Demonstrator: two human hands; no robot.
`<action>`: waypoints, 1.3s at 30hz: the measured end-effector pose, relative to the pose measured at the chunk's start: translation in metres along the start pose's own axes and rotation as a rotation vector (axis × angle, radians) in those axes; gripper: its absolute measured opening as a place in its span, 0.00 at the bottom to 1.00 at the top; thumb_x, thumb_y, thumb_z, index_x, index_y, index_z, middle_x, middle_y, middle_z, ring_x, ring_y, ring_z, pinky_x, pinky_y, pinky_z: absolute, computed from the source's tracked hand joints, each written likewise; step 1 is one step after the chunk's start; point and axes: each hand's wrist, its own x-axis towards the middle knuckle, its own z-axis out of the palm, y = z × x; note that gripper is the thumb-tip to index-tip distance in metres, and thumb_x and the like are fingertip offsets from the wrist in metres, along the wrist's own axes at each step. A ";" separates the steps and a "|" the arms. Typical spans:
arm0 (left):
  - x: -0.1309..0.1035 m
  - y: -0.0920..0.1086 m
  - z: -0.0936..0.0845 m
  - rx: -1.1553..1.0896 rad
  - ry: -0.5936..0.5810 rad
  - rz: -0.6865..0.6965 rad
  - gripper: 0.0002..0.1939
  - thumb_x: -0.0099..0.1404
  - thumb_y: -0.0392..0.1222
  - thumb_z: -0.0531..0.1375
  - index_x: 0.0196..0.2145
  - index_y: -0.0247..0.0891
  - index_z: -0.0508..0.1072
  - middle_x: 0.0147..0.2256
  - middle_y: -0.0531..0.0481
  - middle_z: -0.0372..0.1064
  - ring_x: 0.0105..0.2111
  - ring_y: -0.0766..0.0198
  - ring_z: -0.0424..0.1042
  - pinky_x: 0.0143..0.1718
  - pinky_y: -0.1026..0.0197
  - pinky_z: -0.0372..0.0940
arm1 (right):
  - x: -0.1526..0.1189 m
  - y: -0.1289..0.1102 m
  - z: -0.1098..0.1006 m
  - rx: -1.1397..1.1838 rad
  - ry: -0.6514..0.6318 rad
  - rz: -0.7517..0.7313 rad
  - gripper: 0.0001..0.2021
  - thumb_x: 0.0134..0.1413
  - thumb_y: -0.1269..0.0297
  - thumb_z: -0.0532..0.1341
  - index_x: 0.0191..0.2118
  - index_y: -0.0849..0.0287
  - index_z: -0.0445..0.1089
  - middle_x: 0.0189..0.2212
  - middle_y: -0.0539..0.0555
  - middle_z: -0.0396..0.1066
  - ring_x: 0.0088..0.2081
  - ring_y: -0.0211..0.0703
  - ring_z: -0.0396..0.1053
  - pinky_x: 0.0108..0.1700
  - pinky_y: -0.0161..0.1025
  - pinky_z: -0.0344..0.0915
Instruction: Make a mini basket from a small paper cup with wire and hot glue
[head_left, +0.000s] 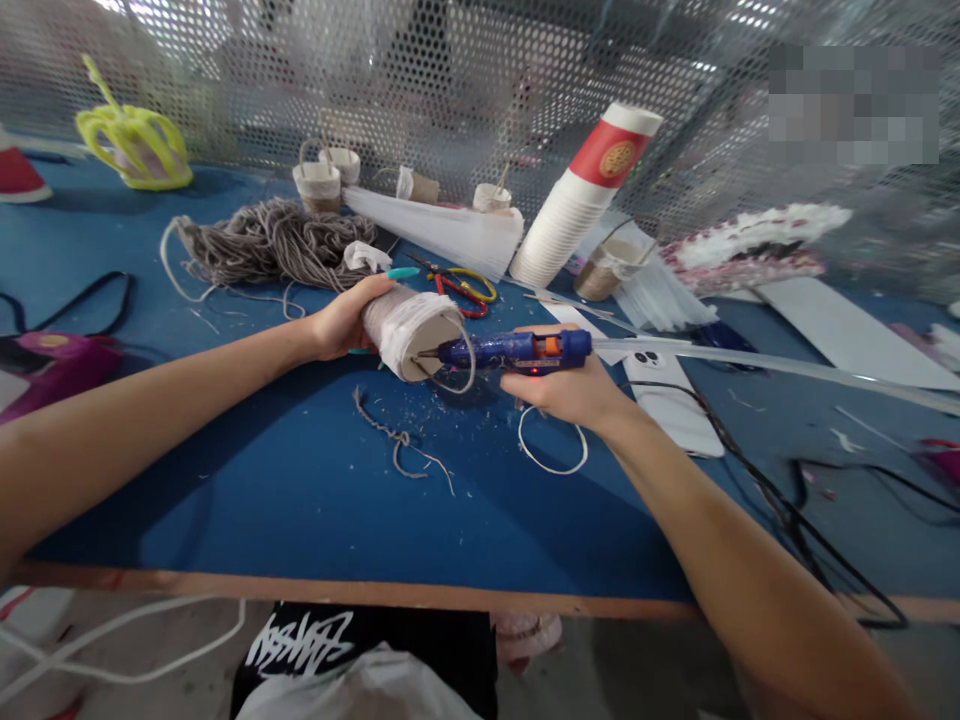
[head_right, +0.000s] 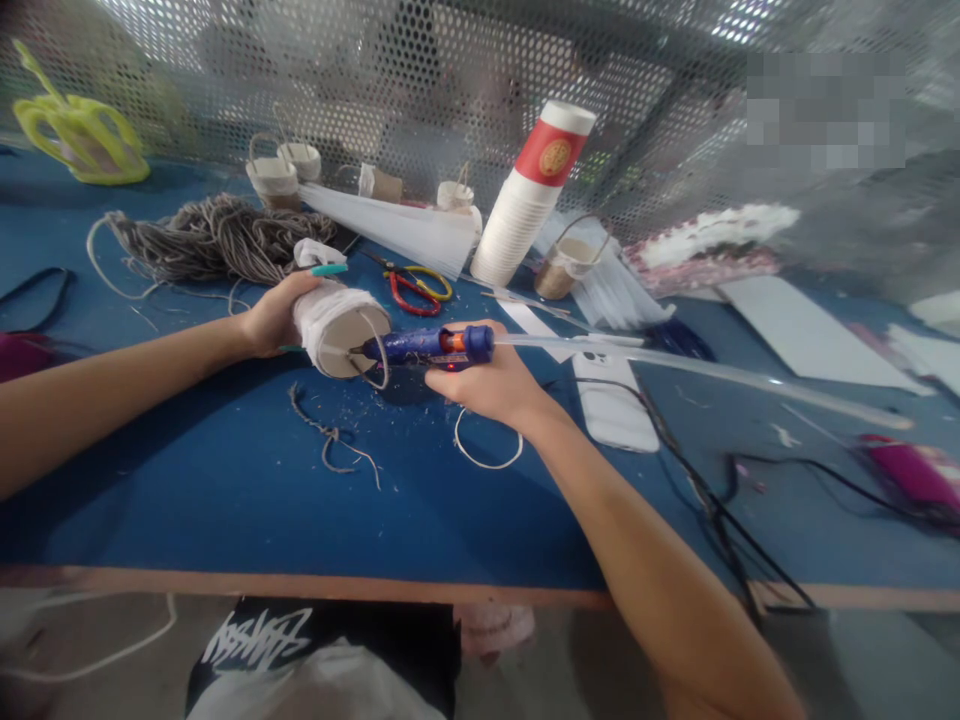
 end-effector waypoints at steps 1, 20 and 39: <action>0.000 0.000 -0.001 0.007 -0.008 0.000 0.18 0.55 0.56 0.56 0.33 0.38 0.66 0.20 0.52 0.65 0.19 0.67 0.66 0.22 0.64 0.62 | 0.000 0.000 0.000 -0.003 -0.003 0.002 0.08 0.37 0.72 0.58 0.19 0.56 0.56 0.12 0.44 0.57 0.14 0.31 0.55 0.15 0.33 0.51; 0.001 0.000 -0.002 0.028 -0.018 -0.021 0.20 0.54 0.58 0.56 0.32 0.38 0.66 0.21 0.52 0.65 0.19 0.67 0.66 0.22 0.64 0.61 | 0.002 0.000 0.003 0.007 0.028 0.026 0.07 0.36 0.72 0.59 0.18 0.56 0.60 0.11 0.44 0.58 0.12 0.32 0.56 0.14 0.33 0.54; -0.003 0.003 0.003 0.135 0.108 0.003 0.19 0.61 0.57 0.51 0.33 0.37 0.66 0.21 0.51 0.62 0.22 0.64 0.69 0.24 0.65 0.64 | 0.002 0.003 -0.002 0.099 -0.035 0.023 0.07 0.36 0.65 0.65 0.26 0.60 0.69 0.18 0.48 0.67 0.18 0.33 0.61 0.20 0.33 0.58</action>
